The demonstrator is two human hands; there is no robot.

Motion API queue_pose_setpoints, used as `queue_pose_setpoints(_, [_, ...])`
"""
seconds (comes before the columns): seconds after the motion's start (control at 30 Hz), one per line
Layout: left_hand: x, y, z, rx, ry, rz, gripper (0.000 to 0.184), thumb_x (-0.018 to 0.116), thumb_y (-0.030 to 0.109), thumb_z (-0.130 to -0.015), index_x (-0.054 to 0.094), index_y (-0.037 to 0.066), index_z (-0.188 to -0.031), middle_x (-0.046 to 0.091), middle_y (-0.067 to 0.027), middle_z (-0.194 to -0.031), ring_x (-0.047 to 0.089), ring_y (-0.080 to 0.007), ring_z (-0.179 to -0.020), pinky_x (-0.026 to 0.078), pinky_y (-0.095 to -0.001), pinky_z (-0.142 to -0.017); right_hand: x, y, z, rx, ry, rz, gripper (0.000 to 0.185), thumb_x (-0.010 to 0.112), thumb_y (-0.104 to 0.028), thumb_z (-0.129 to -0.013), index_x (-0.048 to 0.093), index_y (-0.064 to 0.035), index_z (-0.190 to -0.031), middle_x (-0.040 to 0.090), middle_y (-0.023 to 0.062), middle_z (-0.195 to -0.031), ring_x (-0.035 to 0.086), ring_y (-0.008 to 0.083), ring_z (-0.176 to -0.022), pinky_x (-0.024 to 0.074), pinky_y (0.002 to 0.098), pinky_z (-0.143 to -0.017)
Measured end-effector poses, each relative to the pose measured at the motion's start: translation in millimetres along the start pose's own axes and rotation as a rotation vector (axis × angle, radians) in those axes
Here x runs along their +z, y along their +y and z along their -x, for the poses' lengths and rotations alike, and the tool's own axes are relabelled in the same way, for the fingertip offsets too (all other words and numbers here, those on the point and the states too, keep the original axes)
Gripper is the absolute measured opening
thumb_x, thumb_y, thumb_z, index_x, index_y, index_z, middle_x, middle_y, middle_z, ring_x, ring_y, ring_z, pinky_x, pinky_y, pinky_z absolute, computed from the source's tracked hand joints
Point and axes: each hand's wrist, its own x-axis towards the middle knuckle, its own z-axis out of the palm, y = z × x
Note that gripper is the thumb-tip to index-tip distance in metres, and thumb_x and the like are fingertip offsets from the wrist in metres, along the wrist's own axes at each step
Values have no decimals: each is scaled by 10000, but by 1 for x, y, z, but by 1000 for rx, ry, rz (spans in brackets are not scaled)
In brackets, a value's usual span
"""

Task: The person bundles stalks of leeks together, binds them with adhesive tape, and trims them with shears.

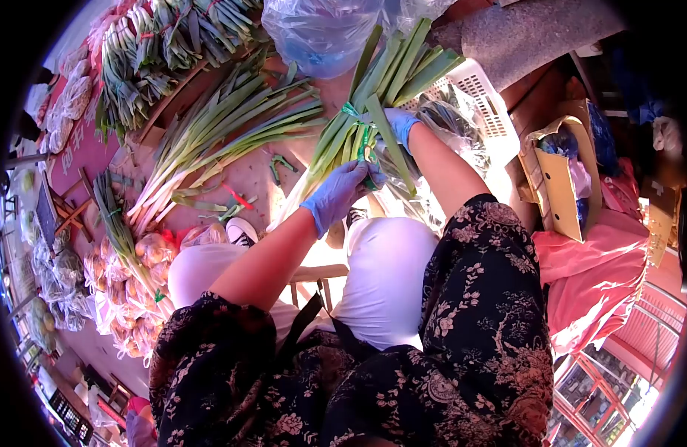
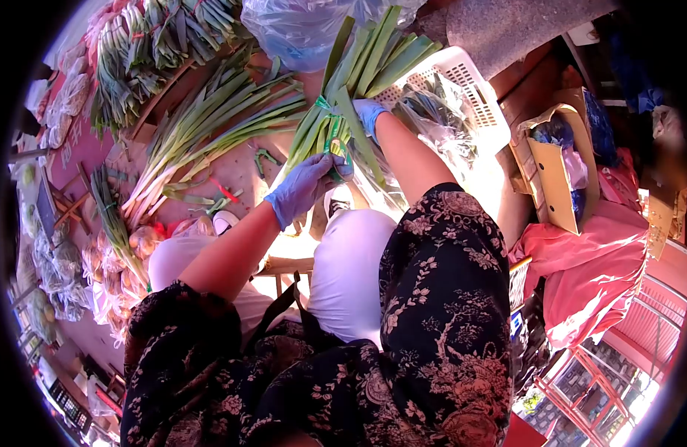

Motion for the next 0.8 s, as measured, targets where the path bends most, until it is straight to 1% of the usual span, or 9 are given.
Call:
queue_pose_setpoints(0.07, [-8,-16,-19,5,-118,262,279,448,235,-908,489,6,-1062,554,-95,-1022,532,-203,-1011,399,-342,-944,-6,9,-18,-1,21,-73,497,795,-374,-576,596,-132,-961,540,32,-799,505,187,-724,442,377,-631])
queue_pose_setpoints(0.23, [8,-48,-59,-58,42,533,259,466,232,-888,487,23,-1039,548,-132,-1057,491,-271,-1071,316,-410,-1009,-17,11,-23,-95,-84,-19,536,787,-378,-592,584,-116,-1013,583,53,-873,534,171,-743,455,325,-610])
queue_pose_setpoints(0.37, [2,-63,-89,-119,-22,633,248,394,145,-879,484,-1,-1058,531,-141,-1101,472,-266,-1097,294,-417,-1022,-35,27,-46,-43,-266,-378,528,759,-357,-645,566,-80,-1050,604,66,-895,559,168,-788,468,326,-647])
queue_pose_setpoints(0.47, [15,-63,-103,-87,55,673,265,383,152,-883,486,-18,-1059,531,-133,-1108,451,-257,-1120,287,-408,-1026,-43,16,-31,-24,-374,-388,513,732,-360,-682,561,-54,-1057,609,71,-904,563,155,-802,466,316,-694])
queue_pose_setpoints(0.5, [12,-67,-113,-96,1,744,270,368,138,-887,484,-34,-1060,537,-133,-1087,442,-247,-1126,272,-396,-1037,-51,34,-65,-146,-281,-269,412,669,-323,-748,573,-45,-1037,615,77,-891,566,138,-781,457,291,-713])
queue_pose_setpoints(0.6, [6,-76,-132,-90,-81,765,278,356,129,-892,473,-41,-1078,534,-133,-1094,448,-239,-1116,256,-393,-1044,-76,35,-48,-421,-185,446,288,600,-234,-795,594,-36,-1004,619,75,-867,559,111,-785,446,259,-721])
queue_pose_setpoints(0.63, [6,-75,-135,-55,-124,717,277,348,122,-894,472,-47,-1076,536,-127,-1099,462,-238,-1099,286,-382,-1027,-80,38,-29,-572,-108,522,227,547,-168,-811,607,-20,-973,623,58,-836,555,103,-758,447,250,-711])
queue_pose_setpoints(0.73, [1,-71,-144,-101,-40,576,290,355,147,-902,471,-27,-1102,537,-122,-1100,475,-221,-1084,311,-365,-1005,-86,61,-19,-525,-149,537,212,523,-138,-813,620,-15,-955,631,67,-807,566,123,-740,450,254,-714])
queue_pose_setpoints(0.8, [-8,-66,-138,-147,34,214,311,403,176,-894,463,-20,-1128,539,-126,-1089,488,-208,-1063,344,-345,-973,-81,75,-33,-520,22,399,241,521,-158,-802,615,-29,-982,631,116,-839,583,196,-759,451,292,-732])
